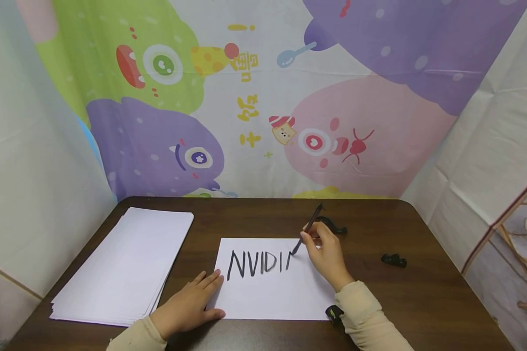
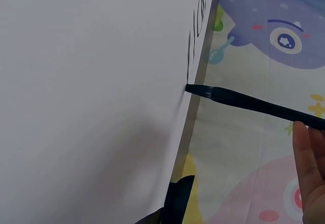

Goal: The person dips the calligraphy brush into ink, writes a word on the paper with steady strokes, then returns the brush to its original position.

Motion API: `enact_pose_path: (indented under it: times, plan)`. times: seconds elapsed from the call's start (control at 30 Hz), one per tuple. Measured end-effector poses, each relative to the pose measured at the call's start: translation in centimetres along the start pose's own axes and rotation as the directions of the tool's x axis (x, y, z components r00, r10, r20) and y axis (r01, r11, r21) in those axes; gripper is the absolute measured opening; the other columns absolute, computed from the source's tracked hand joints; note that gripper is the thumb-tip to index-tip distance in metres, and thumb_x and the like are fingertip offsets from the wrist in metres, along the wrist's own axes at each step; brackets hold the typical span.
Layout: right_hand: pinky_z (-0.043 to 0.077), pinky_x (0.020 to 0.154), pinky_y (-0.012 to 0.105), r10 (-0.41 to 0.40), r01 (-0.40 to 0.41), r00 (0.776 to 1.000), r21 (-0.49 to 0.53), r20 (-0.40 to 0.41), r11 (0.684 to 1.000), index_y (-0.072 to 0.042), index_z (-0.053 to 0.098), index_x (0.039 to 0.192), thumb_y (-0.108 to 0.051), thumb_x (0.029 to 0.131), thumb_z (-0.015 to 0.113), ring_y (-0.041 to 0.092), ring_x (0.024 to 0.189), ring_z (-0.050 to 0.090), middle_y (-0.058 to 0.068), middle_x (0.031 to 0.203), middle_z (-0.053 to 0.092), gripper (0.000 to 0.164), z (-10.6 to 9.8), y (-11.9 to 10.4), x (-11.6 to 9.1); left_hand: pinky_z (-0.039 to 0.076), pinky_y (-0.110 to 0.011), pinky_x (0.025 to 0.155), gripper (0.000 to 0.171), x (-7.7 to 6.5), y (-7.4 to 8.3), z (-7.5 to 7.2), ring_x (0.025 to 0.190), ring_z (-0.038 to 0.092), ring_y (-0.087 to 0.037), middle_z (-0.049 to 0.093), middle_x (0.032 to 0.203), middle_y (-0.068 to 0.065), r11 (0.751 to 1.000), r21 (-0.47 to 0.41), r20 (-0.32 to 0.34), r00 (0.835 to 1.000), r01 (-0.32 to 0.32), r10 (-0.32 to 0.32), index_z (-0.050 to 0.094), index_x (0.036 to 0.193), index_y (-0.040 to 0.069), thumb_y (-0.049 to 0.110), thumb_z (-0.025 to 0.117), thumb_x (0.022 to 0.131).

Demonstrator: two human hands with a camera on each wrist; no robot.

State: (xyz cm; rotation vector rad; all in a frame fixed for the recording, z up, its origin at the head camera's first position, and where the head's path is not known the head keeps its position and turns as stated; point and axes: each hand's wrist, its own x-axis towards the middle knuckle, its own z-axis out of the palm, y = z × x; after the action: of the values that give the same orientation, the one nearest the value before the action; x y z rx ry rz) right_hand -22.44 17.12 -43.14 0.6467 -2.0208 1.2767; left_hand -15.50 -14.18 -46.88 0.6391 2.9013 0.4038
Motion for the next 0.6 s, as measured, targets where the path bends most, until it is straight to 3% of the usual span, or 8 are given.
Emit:
enact_pose_path:
  times: [0.3, 0.6]
  plan:
    - [0.057, 0.061, 0.018, 0.008, -0.007, 1.0, -0.042, 0.019, 0.999, 0.009, 0.06, 0.088, 0.02, 0.077, 0.068, 0.034, 0.065, 0.068, 0.015, 0.079, 0.065, 0.017, 0.1, 1.4, -0.7, 0.04, -0.07, 0.1, 0.081, 0.0, 0.0, 0.0, 0.136, 0.04, -0.05, 0.043, 0.152, -0.017, 1.0, 0.002, -0.007, 1.0, -0.006, 0.006, 0.048, 0.142, 0.001, 0.049, 0.074, 0.081]
    - [0.055, 0.063, 0.013, 0.031, -0.03, 0.998, -0.023, 0.061, 0.999, 0.002, 0.062, 0.093, 0.011, 0.084, 0.068, 0.025, 0.07, 0.069, 0.013, 0.085, 0.065, 0.014, -0.3, 3.3, -1.3, 0.04, -0.07, 0.1, 0.081, 0.0, 0.0, 0.0, 0.136, 0.04, -0.05, 0.043, 0.152, -0.017, 1.0, -0.003, -0.005, 1.0, -0.007, 0.007, 0.048, 0.142, 0.001, 0.048, 0.074, 0.081]
